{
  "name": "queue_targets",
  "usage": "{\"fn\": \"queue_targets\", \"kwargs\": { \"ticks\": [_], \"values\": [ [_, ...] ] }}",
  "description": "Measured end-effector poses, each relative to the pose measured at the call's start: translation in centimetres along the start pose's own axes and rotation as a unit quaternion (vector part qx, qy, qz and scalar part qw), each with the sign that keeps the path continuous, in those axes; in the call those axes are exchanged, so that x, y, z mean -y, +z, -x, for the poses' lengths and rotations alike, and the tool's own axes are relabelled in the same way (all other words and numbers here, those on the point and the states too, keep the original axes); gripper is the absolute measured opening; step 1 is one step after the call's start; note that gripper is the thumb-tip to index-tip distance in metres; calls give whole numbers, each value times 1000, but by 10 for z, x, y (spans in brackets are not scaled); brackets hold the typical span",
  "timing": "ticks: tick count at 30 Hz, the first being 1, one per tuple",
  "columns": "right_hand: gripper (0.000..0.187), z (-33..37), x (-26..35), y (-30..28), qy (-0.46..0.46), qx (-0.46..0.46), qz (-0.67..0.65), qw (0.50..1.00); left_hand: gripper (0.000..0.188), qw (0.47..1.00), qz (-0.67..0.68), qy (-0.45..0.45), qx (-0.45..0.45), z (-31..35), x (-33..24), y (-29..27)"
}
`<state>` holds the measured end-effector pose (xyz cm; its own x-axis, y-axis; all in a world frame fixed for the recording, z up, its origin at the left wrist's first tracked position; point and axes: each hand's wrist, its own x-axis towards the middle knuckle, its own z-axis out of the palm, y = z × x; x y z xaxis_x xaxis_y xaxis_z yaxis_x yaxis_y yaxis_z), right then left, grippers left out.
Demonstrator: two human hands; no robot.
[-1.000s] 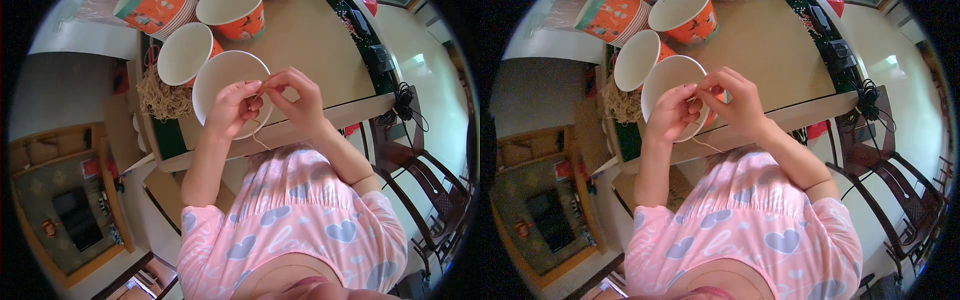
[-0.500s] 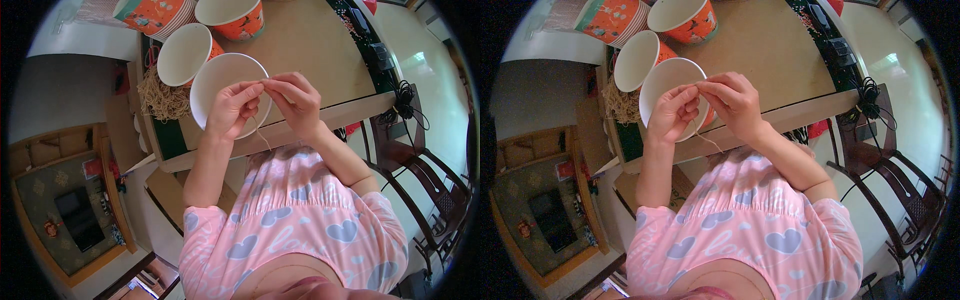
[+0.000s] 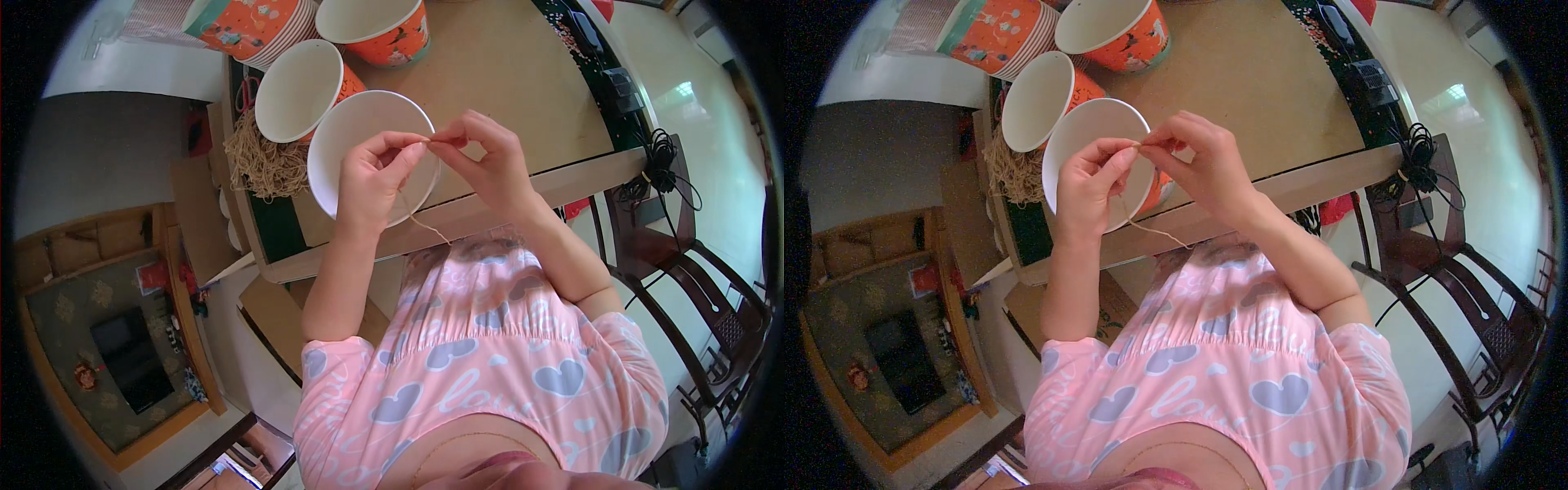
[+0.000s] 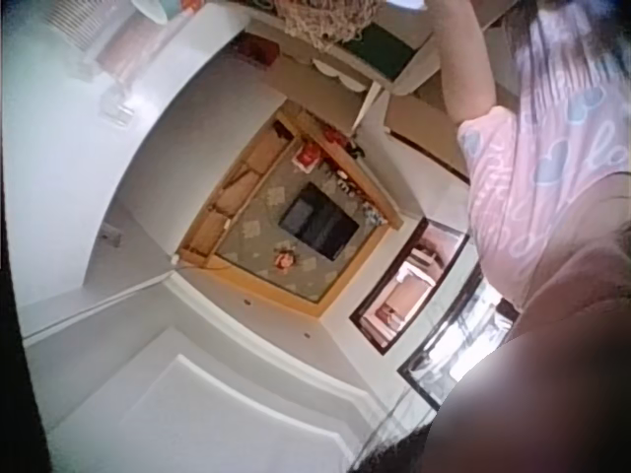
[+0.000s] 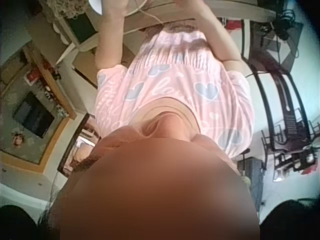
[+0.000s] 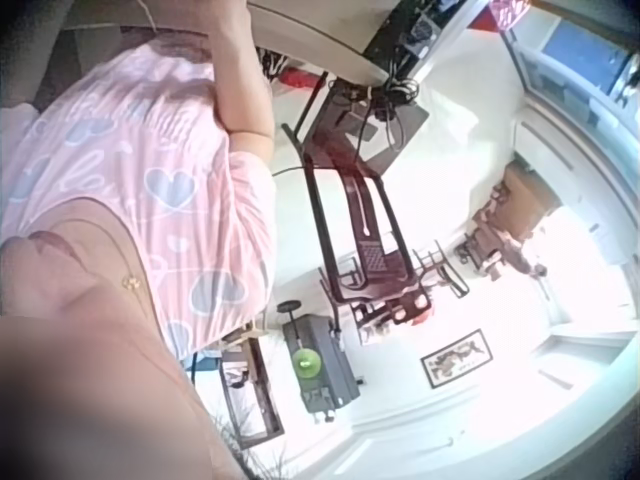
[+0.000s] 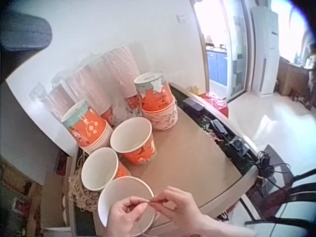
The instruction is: Threading thin strings or ties through pre-punched holes in paper cups to assemble packaging components.
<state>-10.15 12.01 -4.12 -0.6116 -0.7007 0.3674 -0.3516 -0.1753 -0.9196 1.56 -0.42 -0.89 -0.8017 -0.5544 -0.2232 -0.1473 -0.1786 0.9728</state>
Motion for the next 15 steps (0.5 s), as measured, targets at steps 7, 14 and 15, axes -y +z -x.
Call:
{"fn": "queue_targets", "kwargs": {
  "ticks": [7, 14, 15],
  "values": [
    [8, -1, -3, 2, 15, -13, -25, 999, 13, 999, -26, 40, -18, 2, -1, 5],
    [10, -3, -2, 3, -3, -3, -9, 1000, 11, 961, -223, 149, -67, 8, -1, 8],
    [13, -3, -4, 3, -10, 7, -6, 1000, 11, 961, -223, 148, -67, 8, -1, 9]
  ]
}}
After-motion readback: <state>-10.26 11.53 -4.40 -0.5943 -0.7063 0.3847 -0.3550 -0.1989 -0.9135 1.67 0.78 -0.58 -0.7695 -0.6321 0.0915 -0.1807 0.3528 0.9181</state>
